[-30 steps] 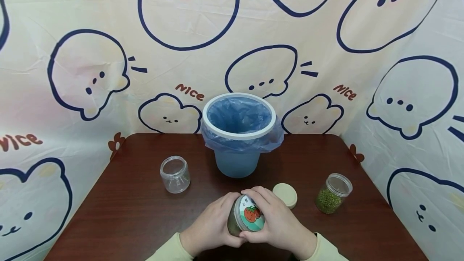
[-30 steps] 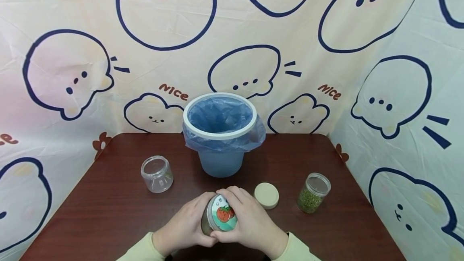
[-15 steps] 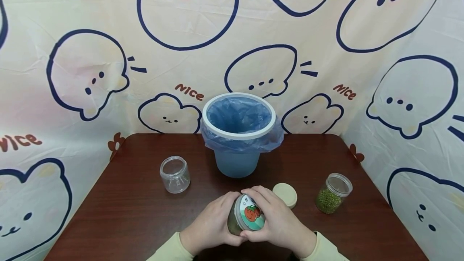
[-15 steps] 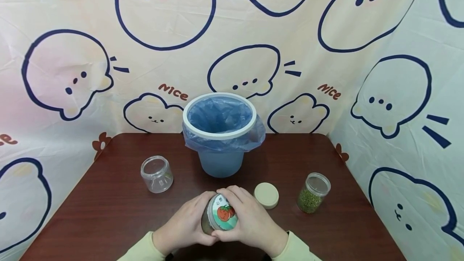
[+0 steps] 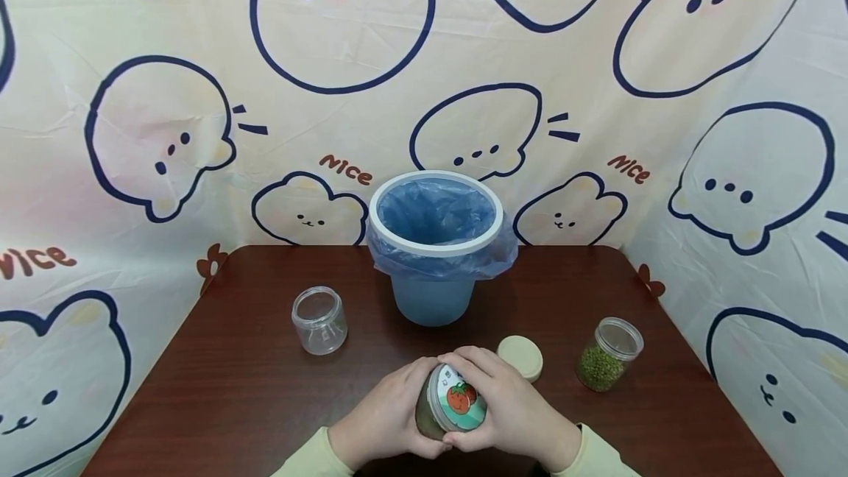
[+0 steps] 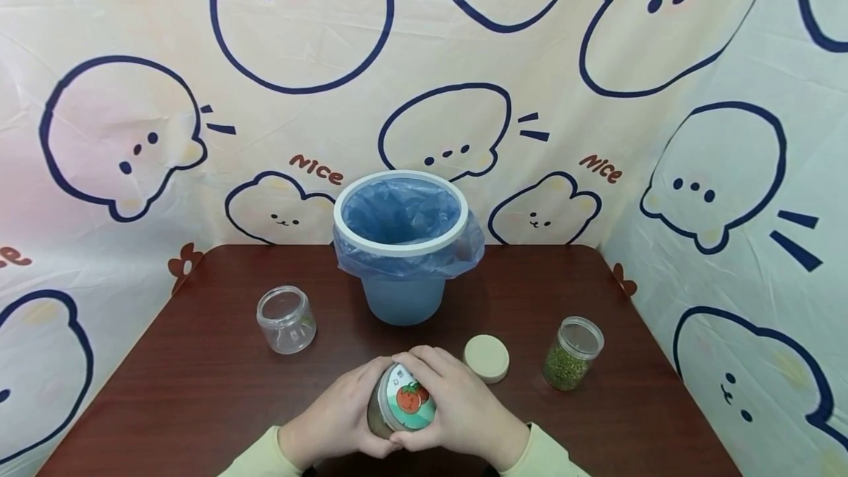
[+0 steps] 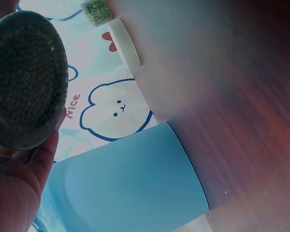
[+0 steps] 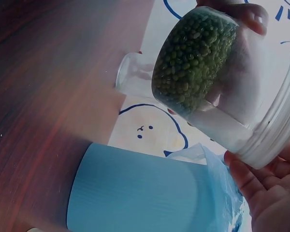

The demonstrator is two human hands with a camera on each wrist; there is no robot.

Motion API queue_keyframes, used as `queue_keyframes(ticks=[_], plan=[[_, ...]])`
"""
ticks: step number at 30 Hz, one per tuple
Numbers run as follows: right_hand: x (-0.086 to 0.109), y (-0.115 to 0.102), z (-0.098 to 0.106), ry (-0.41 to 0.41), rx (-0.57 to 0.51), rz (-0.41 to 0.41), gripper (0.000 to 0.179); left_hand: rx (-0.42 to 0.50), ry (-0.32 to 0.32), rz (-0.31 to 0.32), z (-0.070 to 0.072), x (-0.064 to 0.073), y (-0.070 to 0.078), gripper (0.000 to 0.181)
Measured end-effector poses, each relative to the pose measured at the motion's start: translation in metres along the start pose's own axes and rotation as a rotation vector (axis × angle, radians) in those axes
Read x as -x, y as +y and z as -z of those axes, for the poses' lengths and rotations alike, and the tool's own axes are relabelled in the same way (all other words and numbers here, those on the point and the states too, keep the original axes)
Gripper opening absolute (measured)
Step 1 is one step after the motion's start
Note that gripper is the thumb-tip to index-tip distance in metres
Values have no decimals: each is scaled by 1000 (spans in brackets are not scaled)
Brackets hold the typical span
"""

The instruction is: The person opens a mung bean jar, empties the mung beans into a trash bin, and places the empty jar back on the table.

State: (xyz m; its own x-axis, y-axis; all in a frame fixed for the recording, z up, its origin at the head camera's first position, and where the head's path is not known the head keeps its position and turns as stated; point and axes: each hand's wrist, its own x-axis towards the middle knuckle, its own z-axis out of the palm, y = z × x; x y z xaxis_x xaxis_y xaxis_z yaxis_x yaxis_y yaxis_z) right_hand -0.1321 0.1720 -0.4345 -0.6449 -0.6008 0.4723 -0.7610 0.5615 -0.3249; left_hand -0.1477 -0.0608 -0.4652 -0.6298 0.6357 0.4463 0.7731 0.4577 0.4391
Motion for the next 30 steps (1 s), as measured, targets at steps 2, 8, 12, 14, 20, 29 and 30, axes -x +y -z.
queue_keyframes(ticks=[2,8,12,14,20,29,30], plan=[[0,1,0,-7,0,8,84,7,-6,-4,0,0,0,94],[1,3,-1,-26,-12,38,83,37,-48,9,1,1,-1,92],[1,4,-1,-61,-70,13,83,49,-74,34,2,2,-1,90],[2,5,-1,-75,-92,7,82,53,-86,40,2,2,-2,89],[4,7,-2,-111,-105,9,84,52,-99,27,0,4,-4,91],[4,8,4,-204,-139,44,86,14,-113,-5,1,6,-5,95],[3,8,5,-209,-132,59,87,11,-115,-8,1,6,-6,95]])
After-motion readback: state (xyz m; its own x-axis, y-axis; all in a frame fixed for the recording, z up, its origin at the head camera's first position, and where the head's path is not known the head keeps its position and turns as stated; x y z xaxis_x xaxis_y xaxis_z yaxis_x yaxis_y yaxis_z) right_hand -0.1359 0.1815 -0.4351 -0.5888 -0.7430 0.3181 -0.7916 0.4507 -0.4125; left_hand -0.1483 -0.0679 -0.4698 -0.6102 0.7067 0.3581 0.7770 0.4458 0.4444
